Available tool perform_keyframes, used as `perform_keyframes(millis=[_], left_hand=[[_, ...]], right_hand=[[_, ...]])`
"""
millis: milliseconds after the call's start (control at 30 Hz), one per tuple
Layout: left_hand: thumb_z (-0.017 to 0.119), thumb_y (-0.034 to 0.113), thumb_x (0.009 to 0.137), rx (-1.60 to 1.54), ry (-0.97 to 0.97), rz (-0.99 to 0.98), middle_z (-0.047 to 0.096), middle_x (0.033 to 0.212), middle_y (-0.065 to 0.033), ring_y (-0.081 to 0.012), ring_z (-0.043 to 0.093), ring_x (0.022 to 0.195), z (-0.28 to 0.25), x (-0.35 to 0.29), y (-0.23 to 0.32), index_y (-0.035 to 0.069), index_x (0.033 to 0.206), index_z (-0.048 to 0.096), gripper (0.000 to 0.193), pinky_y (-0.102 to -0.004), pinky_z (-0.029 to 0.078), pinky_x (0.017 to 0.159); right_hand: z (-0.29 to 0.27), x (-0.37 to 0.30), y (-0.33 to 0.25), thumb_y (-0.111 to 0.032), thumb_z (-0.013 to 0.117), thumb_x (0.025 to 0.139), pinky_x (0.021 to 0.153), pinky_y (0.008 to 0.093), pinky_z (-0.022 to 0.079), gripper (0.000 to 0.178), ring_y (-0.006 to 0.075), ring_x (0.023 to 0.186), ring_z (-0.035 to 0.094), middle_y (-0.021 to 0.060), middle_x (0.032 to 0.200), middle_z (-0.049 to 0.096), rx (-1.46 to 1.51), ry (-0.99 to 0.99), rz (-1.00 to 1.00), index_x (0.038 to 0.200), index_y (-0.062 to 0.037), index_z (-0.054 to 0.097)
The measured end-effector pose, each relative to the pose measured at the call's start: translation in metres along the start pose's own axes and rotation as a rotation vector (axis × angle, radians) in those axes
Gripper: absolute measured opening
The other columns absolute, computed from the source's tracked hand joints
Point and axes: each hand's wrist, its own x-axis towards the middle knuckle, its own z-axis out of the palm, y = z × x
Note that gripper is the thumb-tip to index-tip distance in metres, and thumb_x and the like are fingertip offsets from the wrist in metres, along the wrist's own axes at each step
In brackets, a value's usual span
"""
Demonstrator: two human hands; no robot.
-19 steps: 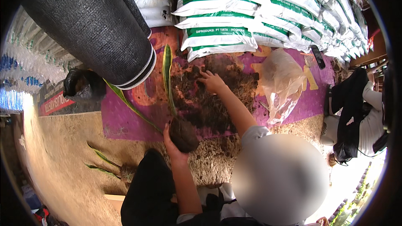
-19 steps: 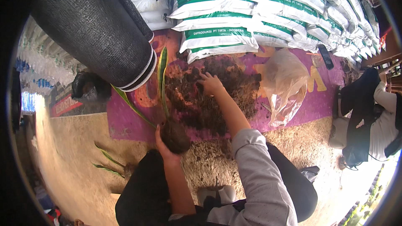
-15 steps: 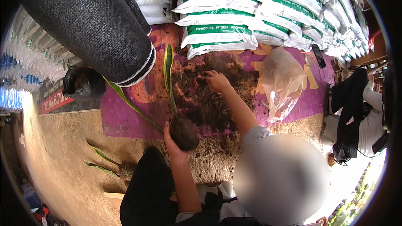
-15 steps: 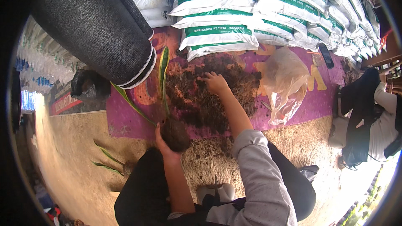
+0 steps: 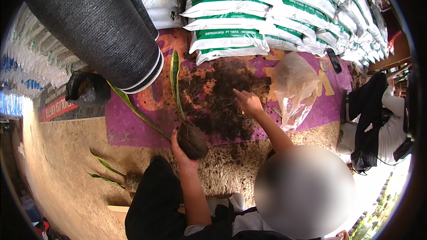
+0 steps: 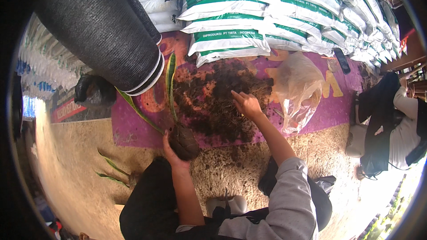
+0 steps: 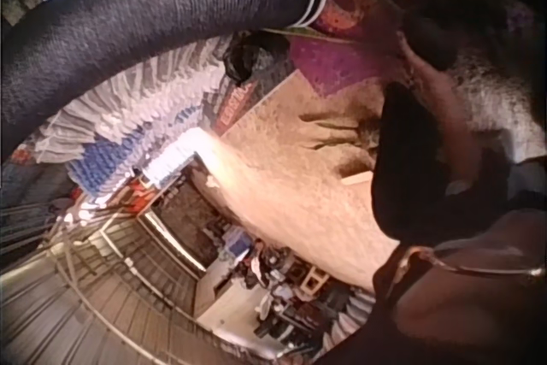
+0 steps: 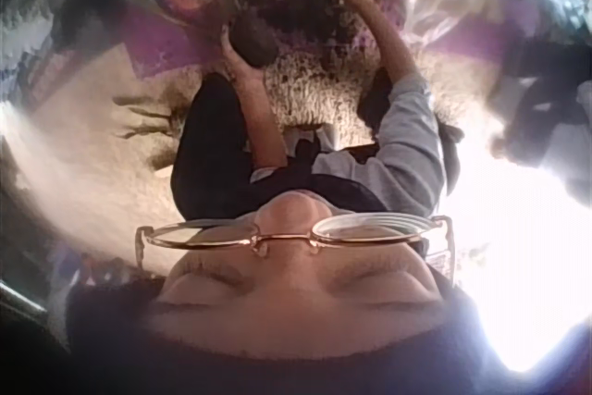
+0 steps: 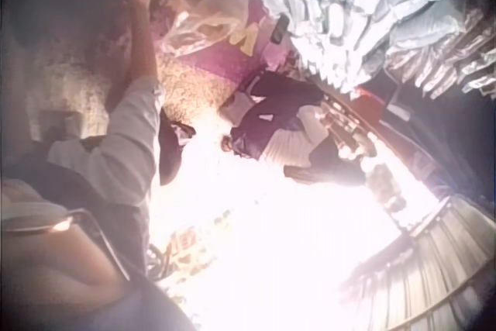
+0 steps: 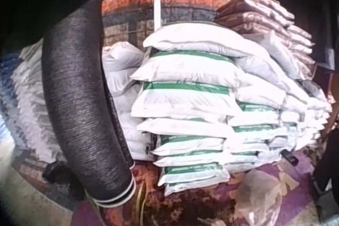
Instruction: The person sits on a mat and repeatedly packs soil around the root ball of a small plant. They hold the plant in one hand and use the other to gather soil from a pile on the mat, pressing it into the root mass to form a compact ball.
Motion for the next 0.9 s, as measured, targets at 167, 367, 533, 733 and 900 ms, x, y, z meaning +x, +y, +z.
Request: perform_keyframes(millis=[167,367,533,733,900], left_hand=[[0.052,0.041,0.086,0.003,0.013,-0.037,0.063,0.090,-0.0082,-0.0230,0.062,0.080,0.006,0.002,-0.010,0.008,0.104,0.059,0.038,-0.0379,0.052,0.072],[0.052,0.038,0.087,-0.007,-0.042,-0.066,0.064,0.093,-0.0082,-0.0215,0.062,0.084,0.001,0.006,-0.021,0.005,0.101,0.061,0.036,-0.0368,0.051,0.075],[0.052,0.038,0.087,0.012,-0.053,-0.064,0.064,0.097,-0.0089,-0.0214,0.061,0.088,0.000,0.004,-0.026,0.005,0.102,0.060,0.037,-0.0368,0.050,0.077],[0.052,0.038,0.087,0.023,-0.004,-0.041,0.063,0.098,-0.0092,-0.0225,0.061,0.090,0.001,0.004,-0.021,0.005,0.105,0.059,0.039,-0.0377,0.049,0.081],[0.052,0.038,0.087,-0.014,-0.048,-0.052,0.063,0.098,-0.0088,-0.0226,0.061,0.089,-0.006,0.007,-0.018,0.006,0.105,0.059,0.038,-0.0377,0.049,0.080]], right_hand=[[0.003,0.038,0.021,-0.013,0.058,0.081,0.073,0.0383,0.050,0.026,0.0285,0.086,0.058,0.0095,0.092,0.058,0.066,0.133,-0.012,0.106,-0.0069,0.060],[0.058,0.074,-0.012,-0.022,0.051,0.088,0.092,0.0423,0.042,0.036,0.0299,0.120,0.042,0.0116,0.131,0.045,-0.121,-0.255,-0.278,0.120,-0.0060,0.052],[0.077,0.073,-0.022,-0.034,0.045,0.092,0.096,0.0431,0.040,0.047,0.0312,0.128,0.033,0.0135,0.137,0.037,-0.136,-0.421,-0.001,0.132,-0.0081,0.040],[0.056,0.050,-0.027,-0.034,0.057,0.085,0.091,0.0411,0.045,0.054,0.0303,0.119,0.041,0.0139,0.124,0.043,-0.158,-0.527,-0.167,0.131,-0.0097,0.041],[0.048,0.022,-0.027,-0.017,0.066,0.075,0.086,0.0384,0.049,0.046,0.0290,0.108,0.048,0.0117,0.113,0.047,-0.153,-0.420,-0.193,0.118,-0.0108,0.052]])
